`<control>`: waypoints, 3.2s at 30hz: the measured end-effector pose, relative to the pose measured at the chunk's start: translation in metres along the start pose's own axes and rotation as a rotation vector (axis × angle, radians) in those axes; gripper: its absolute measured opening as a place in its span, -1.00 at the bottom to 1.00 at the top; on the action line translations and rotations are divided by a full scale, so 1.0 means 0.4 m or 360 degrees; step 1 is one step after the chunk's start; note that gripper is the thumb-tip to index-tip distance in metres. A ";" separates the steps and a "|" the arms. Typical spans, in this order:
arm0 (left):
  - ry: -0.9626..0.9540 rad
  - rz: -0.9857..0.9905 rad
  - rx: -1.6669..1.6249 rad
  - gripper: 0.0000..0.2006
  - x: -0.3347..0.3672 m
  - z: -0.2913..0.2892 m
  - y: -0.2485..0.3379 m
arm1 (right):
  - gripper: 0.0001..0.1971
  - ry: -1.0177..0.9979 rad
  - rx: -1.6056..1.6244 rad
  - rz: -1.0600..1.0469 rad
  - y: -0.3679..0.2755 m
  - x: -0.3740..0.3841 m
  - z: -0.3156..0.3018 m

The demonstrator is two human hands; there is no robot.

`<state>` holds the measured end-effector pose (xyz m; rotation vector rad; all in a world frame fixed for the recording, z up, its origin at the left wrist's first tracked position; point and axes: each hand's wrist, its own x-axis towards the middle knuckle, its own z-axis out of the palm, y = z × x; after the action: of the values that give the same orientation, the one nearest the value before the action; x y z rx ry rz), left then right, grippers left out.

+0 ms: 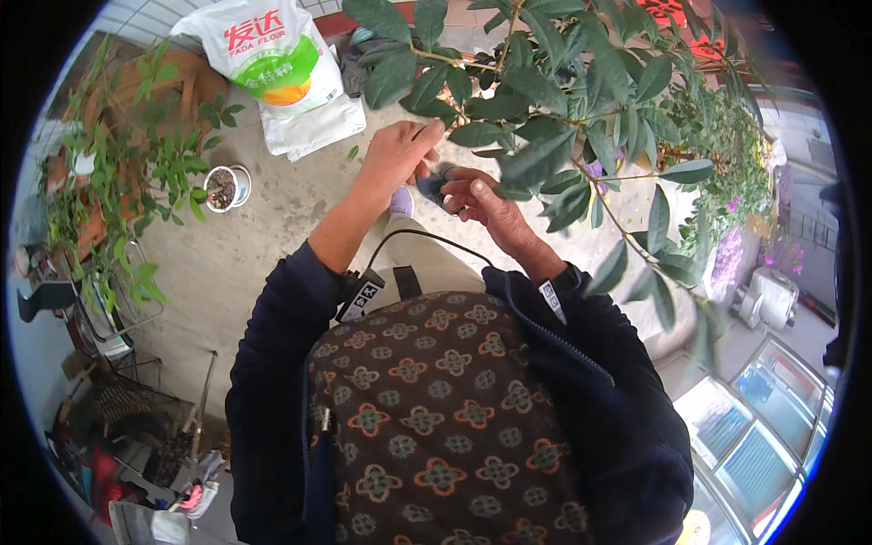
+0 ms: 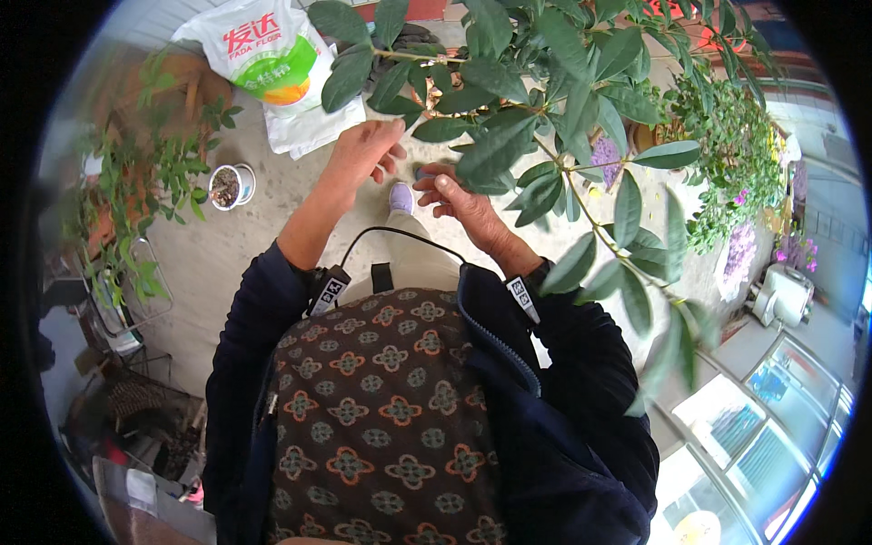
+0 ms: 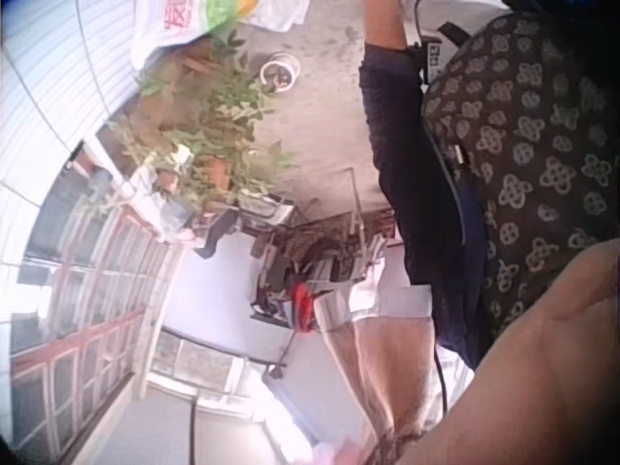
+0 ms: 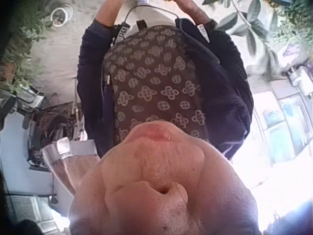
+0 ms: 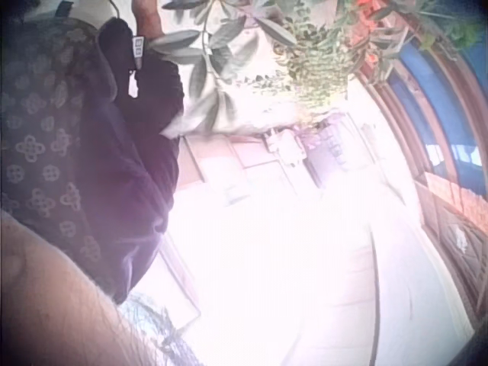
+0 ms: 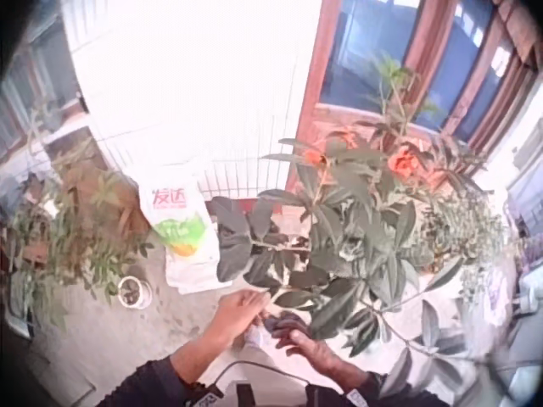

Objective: The person trims several potted plants on a balcony using shears. They move between different plants, including a bougainvillea and a long-leafed plant, cutting leaves and stems. The person also moves a small stool to access a plant.

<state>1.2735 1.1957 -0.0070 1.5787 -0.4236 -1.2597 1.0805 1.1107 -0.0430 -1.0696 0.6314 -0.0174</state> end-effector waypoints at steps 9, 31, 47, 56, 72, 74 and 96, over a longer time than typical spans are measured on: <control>-0.0653 -0.0320 0.0064 -0.77 0.050 -0.086 0.052 | -0.51 0.0408 0.0394 -0.0161 -0.071 0.081 0.033; -0.1034 -0.0345 -0.0028 -0.83 0.207 -0.307 0.258 | -0.59 0.0486 -0.0032 -0.0028 -0.132 0.075 0.228; -0.0574 0.0190 0.0311 -0.55 0.348 -0.392 0.365 | -0.59 0.1087 0.0212 -0.0307 -0.136 0.207 0.356; -0.1161 0.0149 0.0494 -0.79 0.326 -0.376 0.350 | -0.48 0.1492 0.0598 -0.0244 -0.116 0.271 0.359; -0.1282 0.0047 0.0268 -0.70 0.456 -0.430 0.315 | -0.71 0.0983 0.0260 -0.0219 -0.153 0.232 0.386; -0.1092 0.0040 0.0270 -0.68 0.502 -0.405 0.279 | -0.56 0.0705 0.0161 -0.0113 -0.133 0.239 0.391; -0.0898 -0.0015 0.0554 -0.59 0.785 -0.189 -0.015 | -0.72 0.0771 -0.0011 -0.0279 -0.003 0.355 0.138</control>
<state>1.4595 0.9934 -0.1770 1.4816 -1.0376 -1.7054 1.2249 1.1110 -0.0913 -1.1327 0.9694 -0.4372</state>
